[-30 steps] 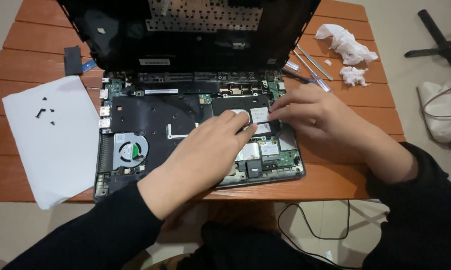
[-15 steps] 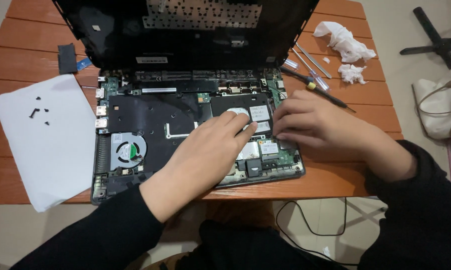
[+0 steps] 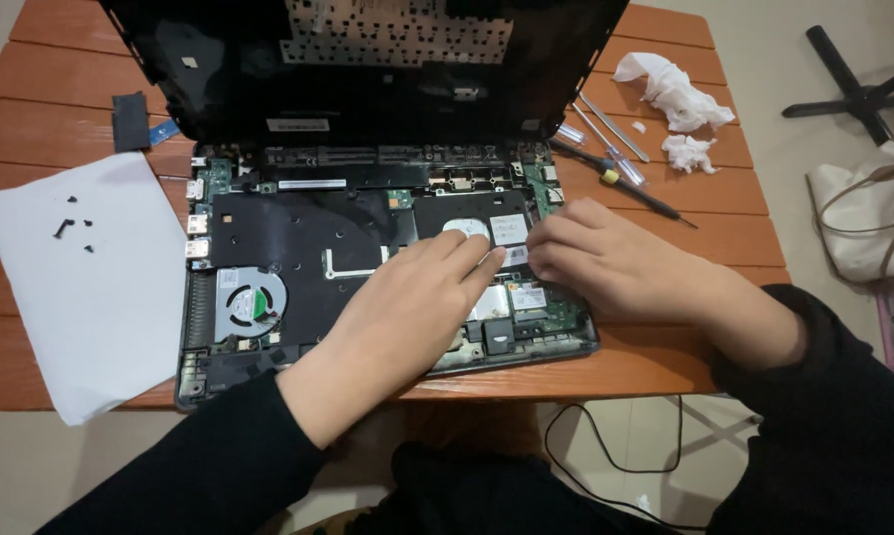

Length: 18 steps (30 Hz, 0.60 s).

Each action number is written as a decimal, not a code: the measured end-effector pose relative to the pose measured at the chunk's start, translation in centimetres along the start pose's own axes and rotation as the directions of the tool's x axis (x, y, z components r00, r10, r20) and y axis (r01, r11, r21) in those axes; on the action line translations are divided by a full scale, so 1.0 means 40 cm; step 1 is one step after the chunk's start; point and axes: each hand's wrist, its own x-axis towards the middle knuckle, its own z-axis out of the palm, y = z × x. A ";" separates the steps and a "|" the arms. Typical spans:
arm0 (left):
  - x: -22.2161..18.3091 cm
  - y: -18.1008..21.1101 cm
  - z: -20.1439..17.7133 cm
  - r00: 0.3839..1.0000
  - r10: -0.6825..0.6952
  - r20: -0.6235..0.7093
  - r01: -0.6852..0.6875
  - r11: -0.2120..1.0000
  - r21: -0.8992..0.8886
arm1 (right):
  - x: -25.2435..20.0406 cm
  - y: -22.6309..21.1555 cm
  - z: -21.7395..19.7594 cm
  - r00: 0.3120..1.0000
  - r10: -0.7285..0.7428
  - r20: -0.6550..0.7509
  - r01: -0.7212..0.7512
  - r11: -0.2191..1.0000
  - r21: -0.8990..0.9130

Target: Connecting internal ribbon cables and reassembling the chassis of a laptop during a repair.

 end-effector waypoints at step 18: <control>0.005 -0.003 -0.018 0.999 -0.002 0.038 -0.001 0.997 0.083 | -0.032 0.059 -0.012 0.717 0.635 -0.288 -0.403 0.714 0.572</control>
